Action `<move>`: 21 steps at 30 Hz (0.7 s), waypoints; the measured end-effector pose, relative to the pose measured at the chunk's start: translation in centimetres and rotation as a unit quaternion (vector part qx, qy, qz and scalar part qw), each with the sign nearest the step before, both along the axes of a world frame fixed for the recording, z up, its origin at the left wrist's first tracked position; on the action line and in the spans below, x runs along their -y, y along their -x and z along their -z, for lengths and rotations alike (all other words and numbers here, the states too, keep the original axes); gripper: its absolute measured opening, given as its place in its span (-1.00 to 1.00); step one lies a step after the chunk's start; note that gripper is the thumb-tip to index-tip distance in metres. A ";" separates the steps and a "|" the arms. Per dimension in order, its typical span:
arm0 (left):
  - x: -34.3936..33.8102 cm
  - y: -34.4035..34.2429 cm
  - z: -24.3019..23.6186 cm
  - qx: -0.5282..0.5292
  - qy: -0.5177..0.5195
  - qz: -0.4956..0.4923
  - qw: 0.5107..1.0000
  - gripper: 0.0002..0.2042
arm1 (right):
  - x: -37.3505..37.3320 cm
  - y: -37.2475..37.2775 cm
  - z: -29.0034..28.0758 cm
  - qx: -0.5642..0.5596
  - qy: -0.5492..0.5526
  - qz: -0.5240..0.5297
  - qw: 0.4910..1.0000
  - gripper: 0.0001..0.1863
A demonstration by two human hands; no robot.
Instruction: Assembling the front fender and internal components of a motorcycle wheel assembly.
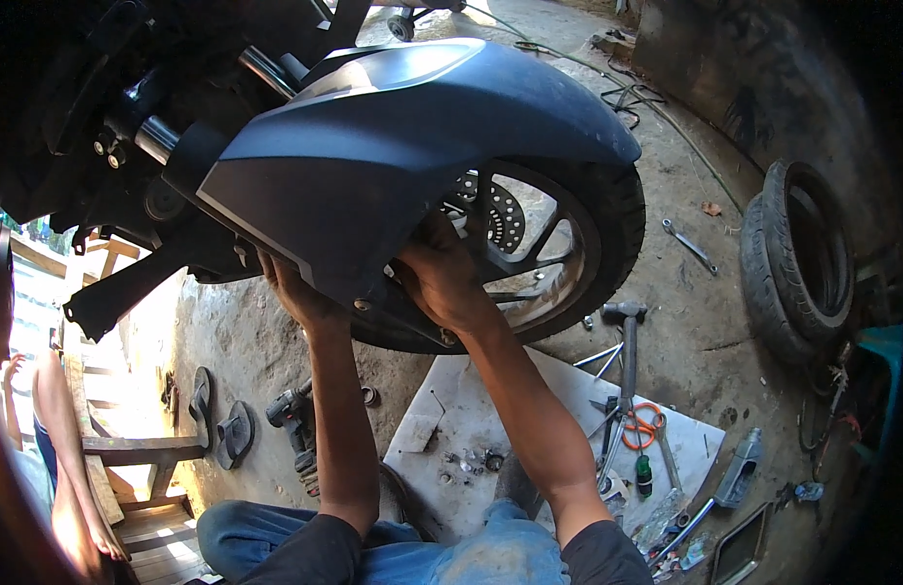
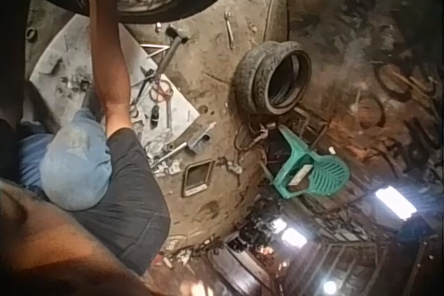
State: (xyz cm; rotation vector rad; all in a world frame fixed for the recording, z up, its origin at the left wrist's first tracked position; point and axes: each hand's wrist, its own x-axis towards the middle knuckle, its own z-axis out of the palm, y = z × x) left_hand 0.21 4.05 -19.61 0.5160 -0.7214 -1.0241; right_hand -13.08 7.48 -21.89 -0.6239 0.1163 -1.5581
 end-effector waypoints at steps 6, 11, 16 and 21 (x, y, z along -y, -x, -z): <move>0.1 -0.3 -0.4 0.034 0.007 0.005 0.999 -0.74 | -1.1 0.2 -1.1 -0.010 -0.004 0.046 0.999 -0.54; 0.1 0.1 -0.6 0.011 -0.027 -0.043 0.999 -0.73 | -1.2 -0.3 -1.5 0.023 -0.021 0.044 0.999 -0.48; -0.2 -0.2 0.1 0.089 -0.029 -0.051 0.994 -0.72 | -1.6 0.3 -1.4 0.008 0.015 0.032 0.999 -0.49; 0.2 -0.6 0.5 0.099 0.011 -0.054 0.994 -0.70 | -3.2 0.3 -2.4 -0.023 -0.031 0.044 0.998 -0.47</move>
